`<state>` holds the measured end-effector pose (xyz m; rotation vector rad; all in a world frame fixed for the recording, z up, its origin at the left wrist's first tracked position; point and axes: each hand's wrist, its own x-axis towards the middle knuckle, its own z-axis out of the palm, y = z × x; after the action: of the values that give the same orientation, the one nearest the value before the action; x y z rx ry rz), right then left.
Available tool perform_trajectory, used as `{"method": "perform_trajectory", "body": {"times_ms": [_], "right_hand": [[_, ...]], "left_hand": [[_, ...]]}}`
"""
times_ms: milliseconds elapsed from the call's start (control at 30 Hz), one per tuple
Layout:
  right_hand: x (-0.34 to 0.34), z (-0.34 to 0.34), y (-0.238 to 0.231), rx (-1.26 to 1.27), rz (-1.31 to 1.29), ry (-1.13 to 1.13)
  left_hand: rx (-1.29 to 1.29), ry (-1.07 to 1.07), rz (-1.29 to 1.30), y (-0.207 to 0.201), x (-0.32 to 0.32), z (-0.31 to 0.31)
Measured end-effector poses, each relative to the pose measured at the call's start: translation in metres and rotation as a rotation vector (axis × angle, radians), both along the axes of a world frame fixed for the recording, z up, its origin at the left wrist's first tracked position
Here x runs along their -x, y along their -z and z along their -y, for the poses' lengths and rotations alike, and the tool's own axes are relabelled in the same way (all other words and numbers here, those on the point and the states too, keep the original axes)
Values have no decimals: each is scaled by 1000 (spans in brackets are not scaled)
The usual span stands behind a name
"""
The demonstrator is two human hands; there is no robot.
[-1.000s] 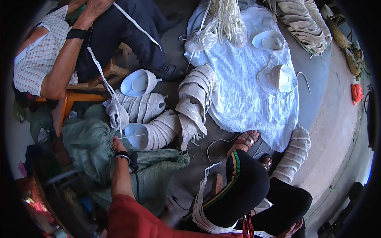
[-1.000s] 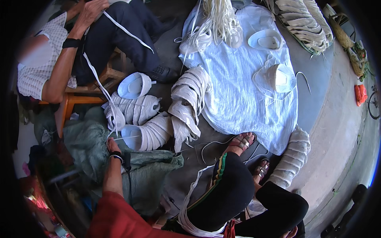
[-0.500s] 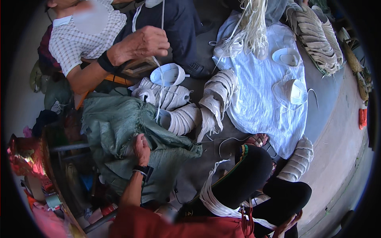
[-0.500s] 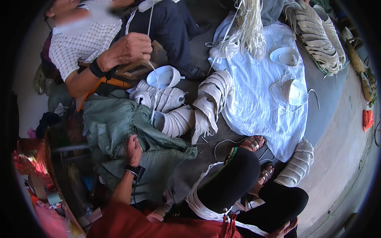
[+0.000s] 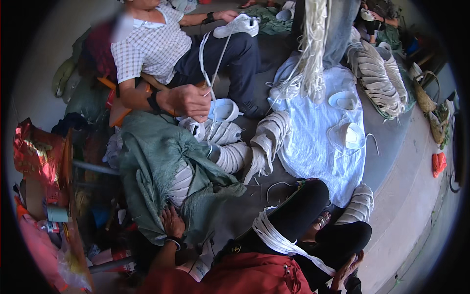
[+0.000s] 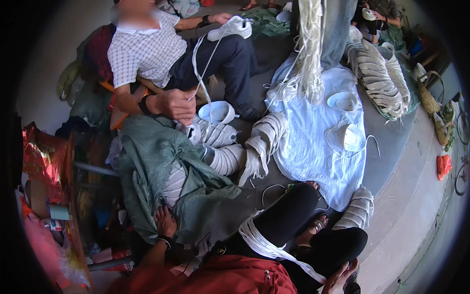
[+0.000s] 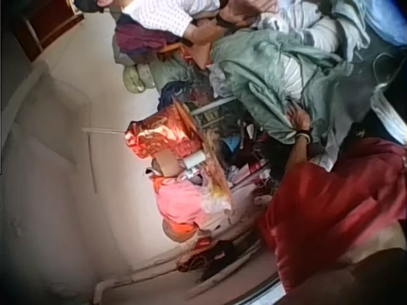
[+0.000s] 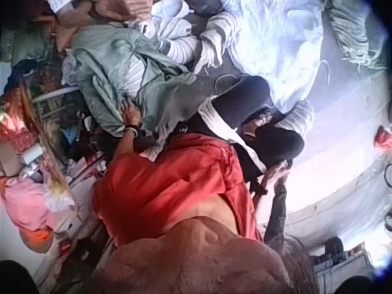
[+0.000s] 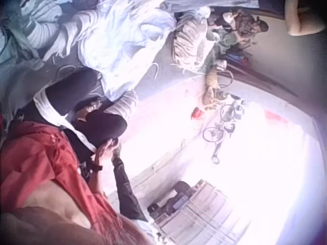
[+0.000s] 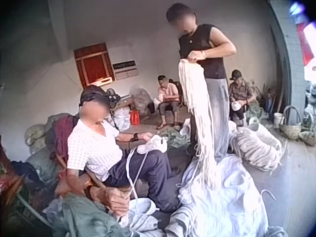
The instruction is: The recorder is threading laces into a white sneaker component as part of a manufacturing batch.
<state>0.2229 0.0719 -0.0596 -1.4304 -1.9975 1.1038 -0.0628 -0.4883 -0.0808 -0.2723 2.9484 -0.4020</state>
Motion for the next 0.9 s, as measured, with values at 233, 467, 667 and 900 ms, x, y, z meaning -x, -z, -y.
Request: {"method": "perform_trajectory", "body": {"times_ms": [233, 467, 667, 900], "right_hand": [[-3, 16, -31, 137, -89, -5], [-31, 27, -20, 257, -266, 83], [-53, 33, -17, 281, -63, 41], [-78, -2, 14, 454, -199, 93]], "left_hand": [[-468, -166, -195, 29, 73, 21], [-479, -481, -109, 79, 147, 66], [-390, -454, -7, 27, 138, 34], [-359, -351, 26, 29, 161, 29]]}}
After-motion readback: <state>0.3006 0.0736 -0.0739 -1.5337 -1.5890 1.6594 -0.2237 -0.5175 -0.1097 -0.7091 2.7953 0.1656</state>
